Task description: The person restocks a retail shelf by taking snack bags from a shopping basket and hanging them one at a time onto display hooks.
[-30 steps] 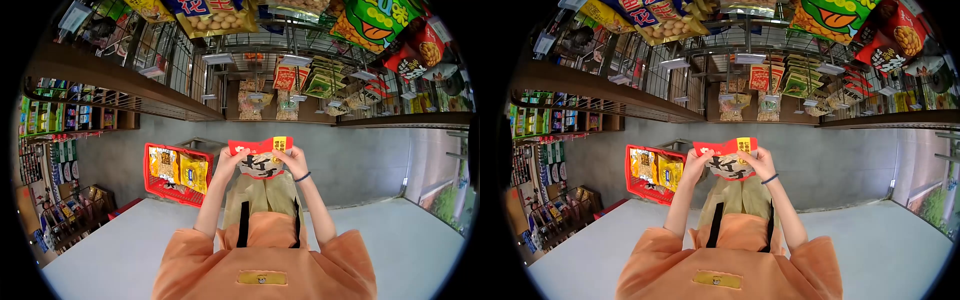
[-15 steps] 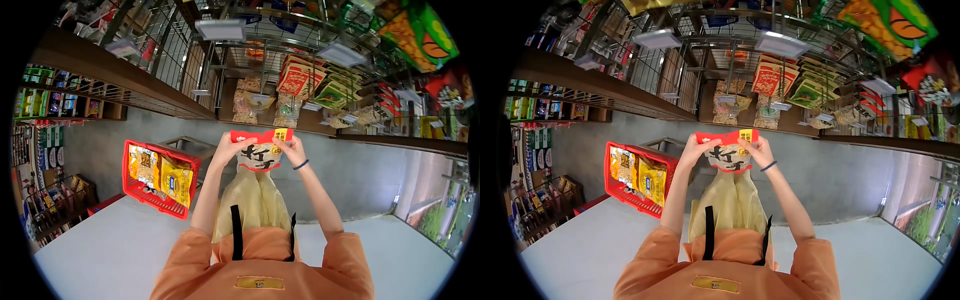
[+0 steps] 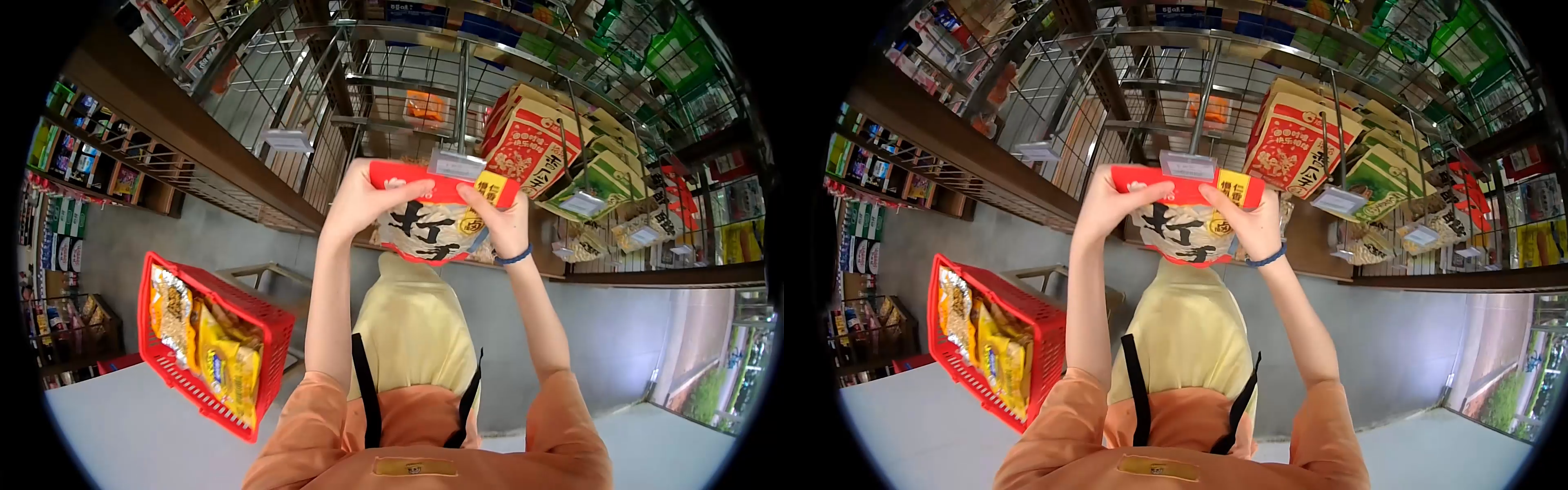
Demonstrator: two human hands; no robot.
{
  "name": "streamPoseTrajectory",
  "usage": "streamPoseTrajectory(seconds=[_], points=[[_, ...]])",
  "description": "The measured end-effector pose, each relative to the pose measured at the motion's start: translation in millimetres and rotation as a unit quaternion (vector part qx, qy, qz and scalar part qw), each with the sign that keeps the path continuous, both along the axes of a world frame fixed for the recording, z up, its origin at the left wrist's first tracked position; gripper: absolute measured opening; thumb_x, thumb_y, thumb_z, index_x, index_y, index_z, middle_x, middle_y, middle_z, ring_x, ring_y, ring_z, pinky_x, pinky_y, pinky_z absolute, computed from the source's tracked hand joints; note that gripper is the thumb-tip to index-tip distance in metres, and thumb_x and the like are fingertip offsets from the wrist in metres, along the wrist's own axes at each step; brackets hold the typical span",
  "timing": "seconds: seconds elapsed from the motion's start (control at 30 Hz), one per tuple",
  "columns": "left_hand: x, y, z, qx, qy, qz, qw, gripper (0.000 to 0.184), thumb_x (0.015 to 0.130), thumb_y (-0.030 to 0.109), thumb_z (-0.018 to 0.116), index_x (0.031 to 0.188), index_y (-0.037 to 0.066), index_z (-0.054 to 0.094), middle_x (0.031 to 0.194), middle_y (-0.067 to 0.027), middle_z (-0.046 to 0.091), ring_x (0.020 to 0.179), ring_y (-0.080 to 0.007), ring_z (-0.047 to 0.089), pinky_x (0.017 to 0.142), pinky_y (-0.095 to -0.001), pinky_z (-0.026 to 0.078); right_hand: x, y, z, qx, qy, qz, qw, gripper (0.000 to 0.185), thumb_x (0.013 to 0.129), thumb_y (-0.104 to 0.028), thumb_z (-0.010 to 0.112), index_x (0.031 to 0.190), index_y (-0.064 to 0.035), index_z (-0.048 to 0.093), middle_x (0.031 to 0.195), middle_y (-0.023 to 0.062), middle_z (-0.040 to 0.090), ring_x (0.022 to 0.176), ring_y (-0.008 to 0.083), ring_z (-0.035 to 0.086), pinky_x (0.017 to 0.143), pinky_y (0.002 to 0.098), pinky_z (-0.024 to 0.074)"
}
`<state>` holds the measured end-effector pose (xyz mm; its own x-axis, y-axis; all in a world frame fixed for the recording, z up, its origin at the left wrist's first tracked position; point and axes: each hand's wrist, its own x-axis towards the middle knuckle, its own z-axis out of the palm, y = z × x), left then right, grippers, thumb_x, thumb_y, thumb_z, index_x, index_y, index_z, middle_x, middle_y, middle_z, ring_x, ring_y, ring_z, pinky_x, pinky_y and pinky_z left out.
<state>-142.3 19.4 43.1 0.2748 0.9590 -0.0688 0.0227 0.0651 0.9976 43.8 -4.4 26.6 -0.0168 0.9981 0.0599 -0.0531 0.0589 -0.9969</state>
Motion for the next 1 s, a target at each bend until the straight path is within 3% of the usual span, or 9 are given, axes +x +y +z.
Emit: streamPoseTrajectory(seconds=[0.1,0.2,0.27,0.3,0.73,0.8,1.0], points=[[5.9,6.4,-8.5,0.068,0.002,0.015,0.998,0.009,0.066,0.011,0.066,0.067,0.003,0.061,0.050,0.0079,0.045,0.044,0.0008,0.035,0.039,-0.0161,0.024,0.2,5.4,-10.2,0.065,-0.010,-0.031,0.997,0.015,0.071,-0.007,0.061,0.082,0.0025,0.060,0.073,0.0028,0.060,0.064,0.0050,0.053,0.057,0.0189,0.0424],[5.7,9.4,-21.2,0.155,-0.025,0.013,0.988,0.012,0.065,0.008,0.066,0.073,0.000,0.062,0.059,0.0025,0.056,0.051,-0.0005,0.045,0.046,-0.0151,0.035,-4.6,3.9,-13.5,0.138,-0.016,-0.067,0.988,0.017,0.069,-0.008,0.064,0.081,0.0029,0.060,0.073,0.0035,0.060,0.064,0.0059,0.054,0.058,0.0189,0.0427],[5.5,7.6,-20.5,0.185,-0.017,0.013,0.982,0.015,0.066,0.009,0.066,0.076,0.000,0.062,0.069,-0.0026,0.060,0.062,-0.0045,0.053,0.058,-0.0179,0.043,-1.6,8.3,-19.5,0.158,-0.024,-0.053,0.986,0.018,0.068,-0.009,0.064,0.081,0.0024,0.060,0.073,0.0034,0.060,0.064,0.0059,0.054,0.058,0.0191,0.0427],[5.0,6.2,-22.9,0.189,-0.019,0.014,0.982,0.016,0.066,0.010,0.066,0.077,0.000,0.062,0.070,-0.0028,0.061,0.062,-0.0048,0.054,0.058,-0.0182,0.043,-3.8,9.6,-23.3,0.168,0.025,-0.042,0.985,0.017,0.069,-0.010,0.064,0.080,0.0017,0.060,0.074,0.0032,0.060,0.064,0.0055,0.054,0.057,0.0191,0.0425],[9.5,23.9,-22.1,0.179,-0.066,0.014,0.981,0.019,0.068,0.010,0.063,0.083,0.000,0.059,0.077,-0.0053,0.061,0.068,-0.0077,0.056,0.066,-0.0207,0.043,-6.6,17.3,-23.5,0.198,0.075,-0.046,0.976,0.019,0.072,-0.013,0.062,0.083,0.0022,0.059,0.077,0.0044,0.060,0.066,0.0059,0.054,0.058,0.0192,0.0428],[11.3,23.8,-22.1,0.188,-0.057,0.010,0.981,0.019,0.068,0.010,0.063,0.084,-0.001,0.059,0.077,-0.0056,0.061,0.068,-0.0079,0.056,0.065,-0.0207,0.043,-5.7,16.5,-22.9,0.179,0.081,-0.032,0.980,0.021,0.071,-0.013,0.063,0.087,0.0008,0.058,0.081,0.0049,0.060,0.070,0.0071,0.055,0.062,0.0190,0.0423],[9.3,40.0,-29.4,0.210,-0.095,0.013,0.973,0.016,0.067,0.012,0.065,0.078,0.001,0.061,0.070,-0.0018,0.059,0.062,-0.0054,0.053,0.059,-0.0190,0.042,-5.4,23.4,-19.5,0.199,0.064,-0.053,0.976,0.020,0.071,-0.013,0.062,0.083,0.0028,0.059,0.077,0.0053,0.061,0.066,0.0066,0.055,0.058,0.0199,0.0428]])
